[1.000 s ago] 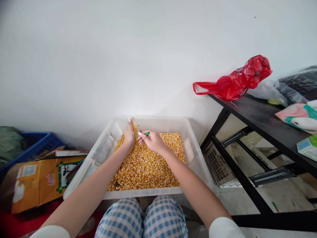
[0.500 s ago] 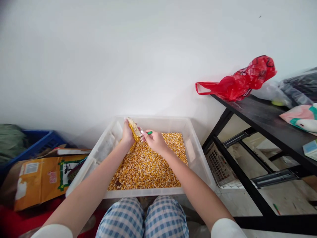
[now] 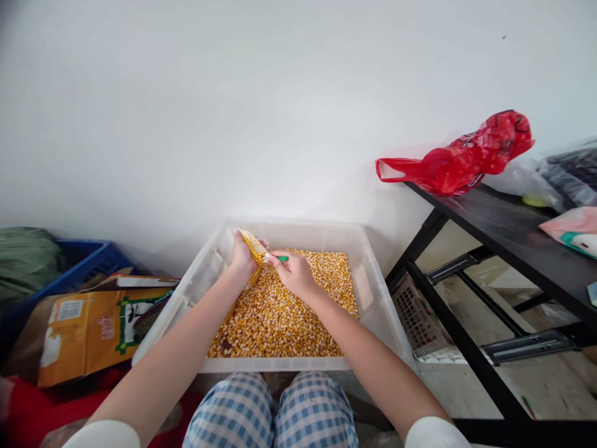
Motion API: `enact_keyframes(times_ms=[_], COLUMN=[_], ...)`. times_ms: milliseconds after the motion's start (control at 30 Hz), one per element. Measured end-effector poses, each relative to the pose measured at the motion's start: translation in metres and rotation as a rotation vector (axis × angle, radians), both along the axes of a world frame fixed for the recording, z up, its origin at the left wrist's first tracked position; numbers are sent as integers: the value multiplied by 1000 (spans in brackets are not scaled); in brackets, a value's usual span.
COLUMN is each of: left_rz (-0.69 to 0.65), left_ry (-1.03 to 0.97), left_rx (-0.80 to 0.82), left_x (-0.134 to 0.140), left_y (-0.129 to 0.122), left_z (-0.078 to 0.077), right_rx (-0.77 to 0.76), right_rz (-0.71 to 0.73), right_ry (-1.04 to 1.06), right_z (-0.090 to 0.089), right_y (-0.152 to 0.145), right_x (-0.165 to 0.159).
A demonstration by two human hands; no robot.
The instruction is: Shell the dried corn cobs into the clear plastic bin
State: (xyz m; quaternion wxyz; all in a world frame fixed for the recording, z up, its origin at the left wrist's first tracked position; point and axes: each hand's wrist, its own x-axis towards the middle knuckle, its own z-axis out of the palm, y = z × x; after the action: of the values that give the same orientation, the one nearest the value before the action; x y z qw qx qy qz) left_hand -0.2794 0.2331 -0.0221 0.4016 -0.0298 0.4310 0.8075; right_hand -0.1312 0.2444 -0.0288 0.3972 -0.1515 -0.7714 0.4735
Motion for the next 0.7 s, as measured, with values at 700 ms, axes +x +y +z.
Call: enact_keyframes(times_ms=[700], left_rz=[121], left_ry=[61], left_rx=[142], left_x=[7], left_y=[-3], left_z=[7], right_rx=[-264], right_rz=[-79], right_ry=[112], right_z=[2], right_y=[-4], right_x=[-6])
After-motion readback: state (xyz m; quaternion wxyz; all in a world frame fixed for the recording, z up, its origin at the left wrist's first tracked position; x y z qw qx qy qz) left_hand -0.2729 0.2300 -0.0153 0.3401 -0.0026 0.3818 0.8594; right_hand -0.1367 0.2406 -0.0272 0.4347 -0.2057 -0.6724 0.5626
